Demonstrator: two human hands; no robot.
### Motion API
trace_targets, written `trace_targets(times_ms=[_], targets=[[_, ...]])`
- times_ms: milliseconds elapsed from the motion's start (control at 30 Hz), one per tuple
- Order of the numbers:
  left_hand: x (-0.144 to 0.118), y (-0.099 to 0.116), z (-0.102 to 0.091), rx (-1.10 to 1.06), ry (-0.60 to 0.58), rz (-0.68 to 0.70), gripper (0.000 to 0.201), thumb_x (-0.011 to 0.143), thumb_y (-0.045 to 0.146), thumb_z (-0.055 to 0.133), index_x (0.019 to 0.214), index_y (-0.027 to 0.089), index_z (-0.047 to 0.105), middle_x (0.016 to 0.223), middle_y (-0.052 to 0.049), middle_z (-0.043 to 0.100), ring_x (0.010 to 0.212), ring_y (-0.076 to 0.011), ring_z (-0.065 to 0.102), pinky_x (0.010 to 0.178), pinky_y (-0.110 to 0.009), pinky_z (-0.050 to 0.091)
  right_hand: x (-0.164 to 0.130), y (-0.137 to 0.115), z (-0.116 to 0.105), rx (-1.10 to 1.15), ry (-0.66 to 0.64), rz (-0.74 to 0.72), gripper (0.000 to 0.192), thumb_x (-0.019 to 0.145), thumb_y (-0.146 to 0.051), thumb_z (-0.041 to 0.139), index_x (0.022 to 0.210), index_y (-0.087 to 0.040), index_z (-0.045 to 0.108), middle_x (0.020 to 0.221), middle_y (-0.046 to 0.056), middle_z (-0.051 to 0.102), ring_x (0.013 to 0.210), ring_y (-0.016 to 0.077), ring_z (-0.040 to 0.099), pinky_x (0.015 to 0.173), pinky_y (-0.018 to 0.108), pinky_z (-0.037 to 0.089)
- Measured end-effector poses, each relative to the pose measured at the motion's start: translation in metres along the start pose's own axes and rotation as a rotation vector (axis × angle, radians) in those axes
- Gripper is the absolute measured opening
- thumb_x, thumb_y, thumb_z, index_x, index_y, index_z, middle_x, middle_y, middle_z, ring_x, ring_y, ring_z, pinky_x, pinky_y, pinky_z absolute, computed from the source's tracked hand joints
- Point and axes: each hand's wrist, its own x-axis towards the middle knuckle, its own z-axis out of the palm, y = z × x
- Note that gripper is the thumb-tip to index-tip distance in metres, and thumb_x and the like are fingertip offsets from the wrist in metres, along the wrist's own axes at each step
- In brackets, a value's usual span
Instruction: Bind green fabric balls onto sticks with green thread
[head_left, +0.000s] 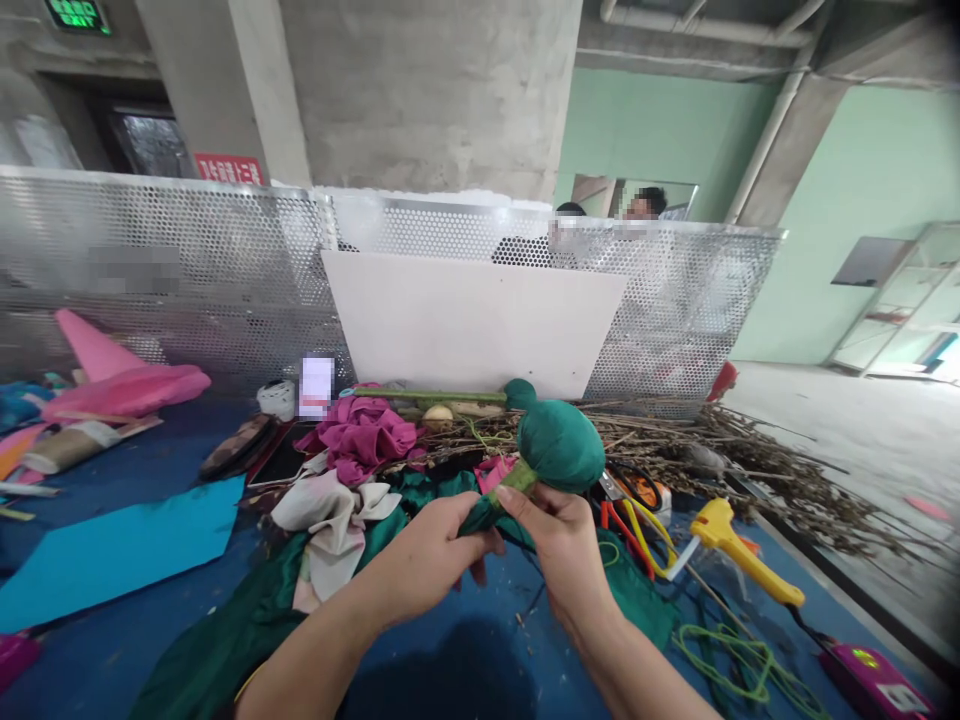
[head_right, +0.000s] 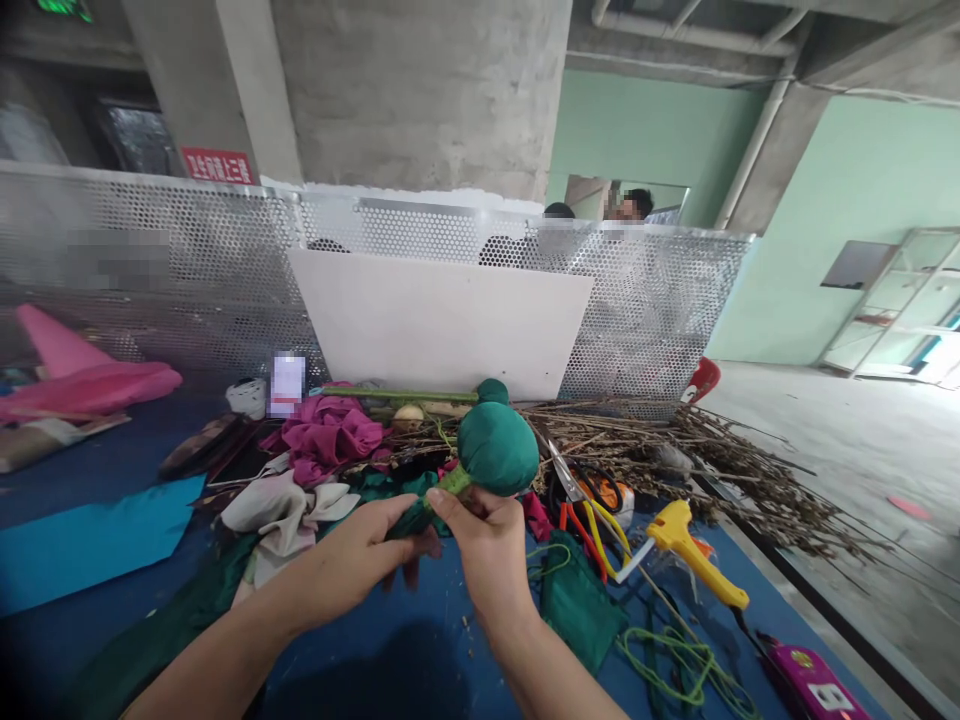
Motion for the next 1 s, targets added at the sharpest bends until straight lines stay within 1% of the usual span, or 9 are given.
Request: trace_targets(times_ms=[100, 200, 267, 367, 467, 667, 800, 900, 1000], targets=[[0.0, -0.002, -0.002, -0.12, -0.033, -0.03, 0.019, 0.077, 0.024, 0.058, 0.094, 0.016, 0.06, 0.069, 0.002, 0.06, 0.047, -0.0076, 0.038, 0.045, -0.022, 0.024, 0.0, 0.001, -0.002, -0.023, -0.007, 0.004, 0.038, 0.067, -0.043, 0.076, 0.05, -0.015, 0.055, 0.049, -0.004, 0.041, 0.052, 0.01, 0.032, 0.049, 0.025, 0.029], [-0.002, -0.004, -0.005, -0.266, -0.081, -0.032, 0.033, 0.079, 0.036, 0.063, 0.104, 0.016, 0.056, 0.059, 0.007, 0.046, 0.047, -0.0063, 0.026, 0.045, -0.023, 0.016, -0.001, 0.002, -0.003, -0.023, 0.0, 0.028, 0.038, 0.064, -0.045, 0.078, 0.052, -0.014, 0.06, 0.051, -0.002, 0.047, 0.052, 0.0111, 0.037, 0.049, 0.025, 0.031], [-0.004, -0.005, -0.006, -0.381, -0.129, -0.041, 0.039, 0.081, 0.048, 0.061, 0.103, 0.016, 0.054, 0.061, 0.008, 0.039, 0.048, -0.006, 0.021, 0.046, -0.023, 0.013, -0.001, 0.004, -0.004, -0.009, -0.003, 0.029, 0.038, 0.064, -0.045, 0.078, 0.052, -0.014, 0.062, 0.052, 0.0, 0.051, 0.053, 0.0119, 0.039, 0.049, 0.025, 0.032], [-0.007, -0.006, -0.007, -0.454, -0.172, -0.033, 0.04, 0.081, 0.054, 0.058, 0.093, 0.016, 0.051, 0.064, 0.007, 0.038, 0.05, -0.0061, 0.022, 0.047, -0.023, 0.013, -0.003, 0.007, -0.005, 0.009, -0.01, 0.026, 0.038, 0.064, -0.045, 0.078, 0.052, -0.014, 0.061, 0.052, 0.0, 0.05, 0.053, 0.0118, 0.039, 0.048, 0.024, 0.032], [-0.008, -0.006, -0.009, -0.337, -0.145, 0.004, 0.035, 0.084, 0.052, 0.054, 0.084, 0.017, 0.049, 0.064, 0.007, 0.04, 0.053, -0.0078, 0.03, 0.049, -0.022, 0.022, -0.003, 0.01, -0.005, 0.011, -0.011, 0.03, 0.04, 0.063, -0.045, 0.079, 0.051, -0.014, 0.057, 0.05, -0.003, 0.044, 0.052, 0.0104, 0.035, 0.048, 0.024, 0.031], [-0.016, 0.0, -0.006, 0.033, 0.033, 0.004, 0.031, 0.091, 0.043, 0.042, 0.075, 0.018, 0.05, 0.058, 0.005, 0.045, 0.055, -0.0127, 0.044, 0.054, -0.025, 0.033, 0.0, 0.016, -0.008, 0.022, -0.009, 0.038, 0.039, 0.064, -0.044, 0.079, 0.055, -0.015, 0.054, 0.052, -0.005, 0.041, 0.051, 0.0088, 0.031, 0.047, 0.022, 0.03], [-0.02, 0.01, -0.005, 0.187, 0.197, 0.134, 0.025, 0.091, 0.038, 0.044, 0.088, 0.018, 0.06, 0.085, -0.002, 0.063, 0.081, -0.0191, 0.056, 0.074, -0.027, 0.039, -0.001, 0.015, -0.005, -0.008, -0.026, -0.022, 0.032, 0.066, -0.042, 0.077, 0.06, -0.015, 0.06, 0.053, -0.004, 0.045, 0.051, 0.0089, 0.035, 0.048, 0.02, 0.033], [-0.02, 0.013, -0.007, 0.165, 0.184, 0.21, 0.026, 0.091, 0.034, 0.044, 0.104, 0.021, 0.062, 0.103, -0.004, 0.065, 0.096, -0.0216, 0.056, 0.084, -0.028, 0.039, -0.001, 0.013, -0.001, -0.028, -0.122, -0.09, 0.023, 0.07, -0.037, 0.073, 0.075, -0.017, 0.065, 0.06, -0.003, 0.054, 0.057, 0.0112, 0.045, 0.054, 0.021, 0.04], [-0.018, 0.009, -0.012, 0.094, 0.145, 0.18, 0.028, 0.091, 0.036, 0.045, 0.107, 0.019, 0.061, 0.094, -0.003, 0.064, 0.087, -0.0196, 0.056, 0.075, -0.026, 0.041, 0.0, 0.014, -0.002, -0.196, -0.203, -0.225, 0.017, 0.077, -0.034, 0.065, 0.075, -0.018, 0.063, 0.063, -0.002, 0.055, 0.059, 0.0121, 0.046, 0.056, 0.021, 0.041]])
